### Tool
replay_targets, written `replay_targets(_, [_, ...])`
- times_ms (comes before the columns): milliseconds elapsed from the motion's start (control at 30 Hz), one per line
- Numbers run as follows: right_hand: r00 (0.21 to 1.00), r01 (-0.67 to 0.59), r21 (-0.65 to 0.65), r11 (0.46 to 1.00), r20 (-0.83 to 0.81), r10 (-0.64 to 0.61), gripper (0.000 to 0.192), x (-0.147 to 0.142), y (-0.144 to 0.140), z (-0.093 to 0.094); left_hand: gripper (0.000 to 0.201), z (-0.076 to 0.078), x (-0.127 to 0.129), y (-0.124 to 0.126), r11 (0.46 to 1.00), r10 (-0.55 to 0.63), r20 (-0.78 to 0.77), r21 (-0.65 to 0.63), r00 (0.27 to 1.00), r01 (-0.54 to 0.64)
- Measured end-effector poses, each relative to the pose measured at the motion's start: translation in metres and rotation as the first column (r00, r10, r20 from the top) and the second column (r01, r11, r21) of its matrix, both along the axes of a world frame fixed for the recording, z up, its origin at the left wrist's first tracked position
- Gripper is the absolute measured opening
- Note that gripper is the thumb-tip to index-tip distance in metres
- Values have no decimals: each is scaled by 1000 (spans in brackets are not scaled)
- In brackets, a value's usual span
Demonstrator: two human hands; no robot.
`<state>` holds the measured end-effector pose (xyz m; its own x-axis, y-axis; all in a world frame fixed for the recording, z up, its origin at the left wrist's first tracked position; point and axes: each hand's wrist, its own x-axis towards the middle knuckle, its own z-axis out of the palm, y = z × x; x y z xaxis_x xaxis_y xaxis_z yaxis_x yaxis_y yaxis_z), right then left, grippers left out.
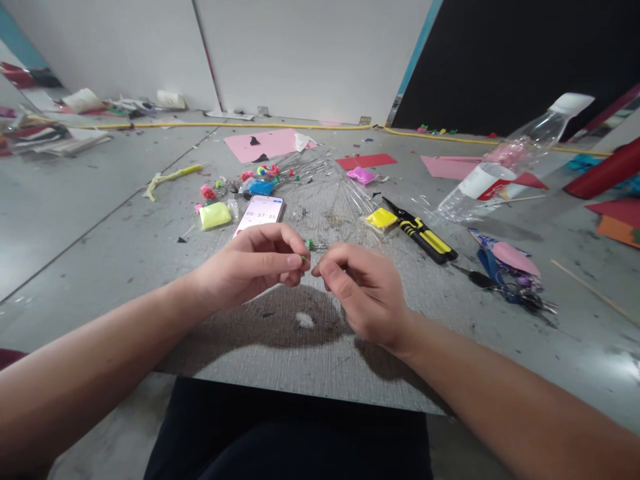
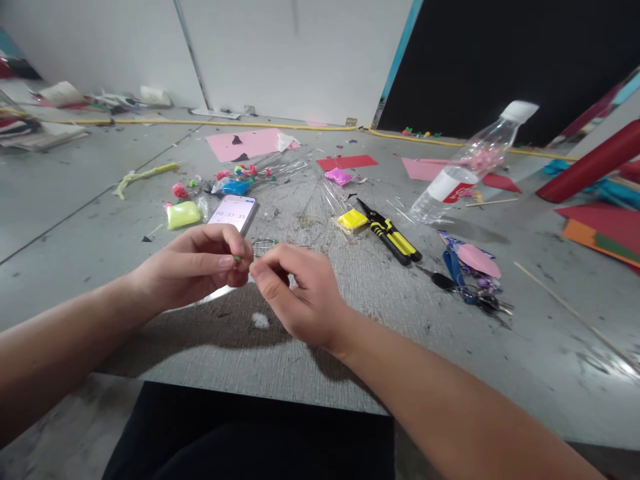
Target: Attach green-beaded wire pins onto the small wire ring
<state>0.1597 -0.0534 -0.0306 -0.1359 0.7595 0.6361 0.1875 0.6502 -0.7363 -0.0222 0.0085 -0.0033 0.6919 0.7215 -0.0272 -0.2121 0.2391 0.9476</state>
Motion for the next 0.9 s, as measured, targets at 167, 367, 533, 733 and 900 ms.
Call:
replay_targets(167, [999,0,16,1000,32,0,21,0,0,0,15,-2,-2,1,999,-4,-28,44,1000,6])
replay_targets(367, [998,3,115,993,58,-9,15,0,0,-1,15,-2,-4,4,976,-27,-70,213,997,42])
replay_targets(533, [997,26,143,989,68,-36,7,0,-1,-2,20,1,-5,2,887,61,-184,461,981,31])
replay_targets(733, [995,33,132,991,92,-46,6,0,-1,-4,11,5,-5,-3,719,166,-220,695,961,35])
replay_targets(900, [998,3,73,997,64,-8,6,1,2,-7,8,6,-7,-1,679,135,-231,730,964,80])
